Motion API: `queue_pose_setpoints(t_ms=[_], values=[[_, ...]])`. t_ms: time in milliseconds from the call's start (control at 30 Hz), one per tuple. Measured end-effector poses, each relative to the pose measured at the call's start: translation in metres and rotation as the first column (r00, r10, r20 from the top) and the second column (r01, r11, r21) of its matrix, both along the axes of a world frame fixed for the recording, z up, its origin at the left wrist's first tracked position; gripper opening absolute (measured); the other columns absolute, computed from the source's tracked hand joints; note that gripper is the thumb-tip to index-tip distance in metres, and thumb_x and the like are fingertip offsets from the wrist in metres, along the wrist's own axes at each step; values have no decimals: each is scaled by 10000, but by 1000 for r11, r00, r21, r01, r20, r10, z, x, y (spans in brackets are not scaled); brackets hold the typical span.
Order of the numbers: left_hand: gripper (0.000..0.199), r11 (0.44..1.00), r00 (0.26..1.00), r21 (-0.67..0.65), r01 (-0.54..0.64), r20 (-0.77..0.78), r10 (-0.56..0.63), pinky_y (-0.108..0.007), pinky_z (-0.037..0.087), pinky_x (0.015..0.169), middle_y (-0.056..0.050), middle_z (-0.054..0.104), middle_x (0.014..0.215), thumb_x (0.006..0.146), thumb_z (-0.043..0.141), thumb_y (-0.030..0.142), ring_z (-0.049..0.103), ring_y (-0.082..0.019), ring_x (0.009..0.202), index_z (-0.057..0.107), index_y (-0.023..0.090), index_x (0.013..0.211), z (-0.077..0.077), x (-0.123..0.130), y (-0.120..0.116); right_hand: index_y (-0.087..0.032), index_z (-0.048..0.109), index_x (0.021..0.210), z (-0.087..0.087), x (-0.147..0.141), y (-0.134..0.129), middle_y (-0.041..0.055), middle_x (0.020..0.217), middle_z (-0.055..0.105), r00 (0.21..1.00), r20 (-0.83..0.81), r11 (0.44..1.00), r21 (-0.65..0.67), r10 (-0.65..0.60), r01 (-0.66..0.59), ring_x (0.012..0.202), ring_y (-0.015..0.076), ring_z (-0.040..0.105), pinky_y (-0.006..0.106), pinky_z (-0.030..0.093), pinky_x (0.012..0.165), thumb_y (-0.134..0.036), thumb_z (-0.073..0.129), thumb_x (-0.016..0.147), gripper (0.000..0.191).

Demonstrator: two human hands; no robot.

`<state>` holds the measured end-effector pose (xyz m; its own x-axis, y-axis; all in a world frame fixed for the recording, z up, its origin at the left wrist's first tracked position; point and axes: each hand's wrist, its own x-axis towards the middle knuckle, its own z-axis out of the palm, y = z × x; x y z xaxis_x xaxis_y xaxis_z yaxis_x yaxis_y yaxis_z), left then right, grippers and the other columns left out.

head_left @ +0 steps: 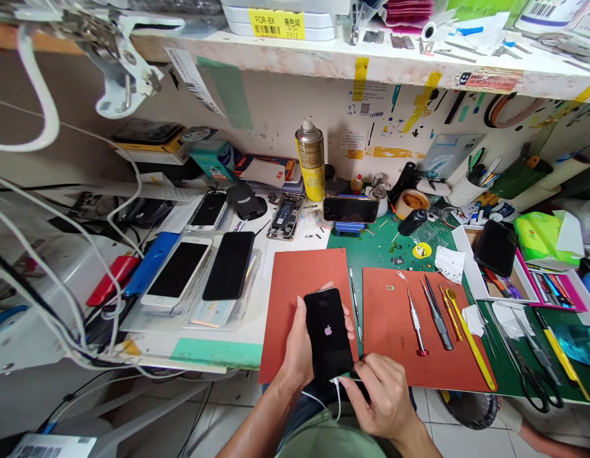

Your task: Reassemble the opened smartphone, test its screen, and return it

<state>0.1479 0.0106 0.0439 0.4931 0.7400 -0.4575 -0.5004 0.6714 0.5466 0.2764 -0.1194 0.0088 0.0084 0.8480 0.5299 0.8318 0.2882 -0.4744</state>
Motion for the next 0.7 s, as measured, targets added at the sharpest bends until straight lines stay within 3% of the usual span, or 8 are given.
queue_pose_setpoints(t_ms=[300,700], values=[[736,999,998,1,32,46,-32,-394,585,752,-101,750,1004,1022,491,766,709,-254,765,570,238,1528,-7,-2,1,-175,662,972,-2,0,-1,41,735,591,1000,-10,1000,0,2,-2,639,198,556,331,392,599,-232,580,1071,141],[716,1000,999,4,26,44,-26,-404,583,749,-104,757,996,1018,512,755,713,-264,761,585,255,1525,-3,-2,0,-180,658,977,-1,0,-1,41,734,594,1000,-3,1000,-9,1,-1,632,201,563,339,394,587,-223,587,1061,118]])
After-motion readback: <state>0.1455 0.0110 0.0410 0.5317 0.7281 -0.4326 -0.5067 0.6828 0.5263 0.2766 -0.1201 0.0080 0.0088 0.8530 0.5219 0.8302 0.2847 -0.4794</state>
